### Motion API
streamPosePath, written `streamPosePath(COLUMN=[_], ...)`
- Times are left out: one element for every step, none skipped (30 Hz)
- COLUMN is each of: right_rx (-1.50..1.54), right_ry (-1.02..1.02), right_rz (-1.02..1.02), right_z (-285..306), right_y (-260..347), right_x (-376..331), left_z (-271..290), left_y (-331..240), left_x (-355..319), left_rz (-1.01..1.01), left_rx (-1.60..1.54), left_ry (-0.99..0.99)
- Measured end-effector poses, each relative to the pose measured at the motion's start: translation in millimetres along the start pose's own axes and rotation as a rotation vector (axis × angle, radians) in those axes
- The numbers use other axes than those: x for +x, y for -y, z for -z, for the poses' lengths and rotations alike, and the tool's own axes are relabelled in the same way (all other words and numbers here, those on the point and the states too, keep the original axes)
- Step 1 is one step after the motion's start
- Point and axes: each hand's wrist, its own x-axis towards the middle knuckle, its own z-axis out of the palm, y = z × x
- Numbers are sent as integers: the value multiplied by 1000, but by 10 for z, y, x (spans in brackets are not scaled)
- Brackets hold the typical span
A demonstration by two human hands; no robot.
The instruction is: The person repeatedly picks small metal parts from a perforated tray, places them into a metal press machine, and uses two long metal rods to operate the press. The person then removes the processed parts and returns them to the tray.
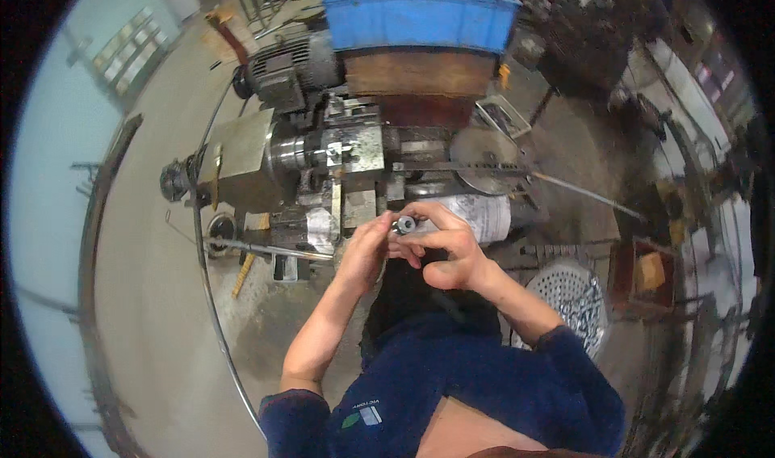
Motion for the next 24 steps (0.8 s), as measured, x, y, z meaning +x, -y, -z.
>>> streamPosePath(right_rx=[-24, -46, -62, -109, -156, -202, -169, -158, -147, -140, -133, -186, -238, -289, -377, -376, -375, -375, -335, -339, -342, -346, -314, -390], right_ry=[5, 4, 25, 39, 51, 63, 64, 74, 84, 89, 81, 102, 122, 142, 159, 179, 197, 216, 301, 333, 365, 400, 438, 443], right_rz=[15, 30, 1, 28, 55, 83, 88, 85, 82, 74, 107, 117, 122, 127, 173, 174, 172, 170, 115, 108, 101, 94, 47, 96], right_z=[-12, -15, -23, -32, -43, -56, -71, -101, -135, -161, -184, -215, -256, -297, -340, -392, -450, -493, -517, -564, -625, -678, -698, -703], right_y=[-19, -21, -11, -23, -50, -65, -67, -83, -114, -126, -96, -68, -34, 2, 44, 21, -23, -64, -86, -145, -230, -311, -369, -387], right_x=[19, 42, 64, 80, 96, 126, 160, 188, 212, 234, 280, 327, 360, 402, 468, 499, 516, 539, 608, 673, 739, 825, 962, 1137], left_z=[29, 37, 72, 108, 117, 185, 192, 199, 217, 233, 254, 288, 334, 387, 456, 475, 458, 466, 507, 581, 635, 704, 824, 966], left_y=[12, 7, 6, 7, 6, 61, 88, 101, 97, 91, 74, 41, 6, -31, -76, -168, -300, -398, -456, -520, -623, -719, -786, -859], left_x=[11, 29, 44, 55, 57, 73, 68, 58, 41, 30, 27, 24, 3, -19, -41, -73, -126, -161, -190, -225, -297, -398, -516, -662], left_rz=[3, 6, 5, 8, 18, 11, 22, 31, 19, 12, 5, -89, -176, -262, -299, -339, -375, -406, -399, -358, -316, -275, -334, -393], left_rx=[14, 13, 16, 23, -34, -75, -139, -204, -220, -235, -251, -44, 162, 368, 534, 789, 1046, 1302, 1374, 1414, 1413, 1410, 1368, 1323], left_ry=[-56, -78, -71, -64, -45, -36, -53, -69, -95, -117, -138, -176, -216, -257, -331, -381, -427, -472, -540, -520, -502, -485, -553, -622])
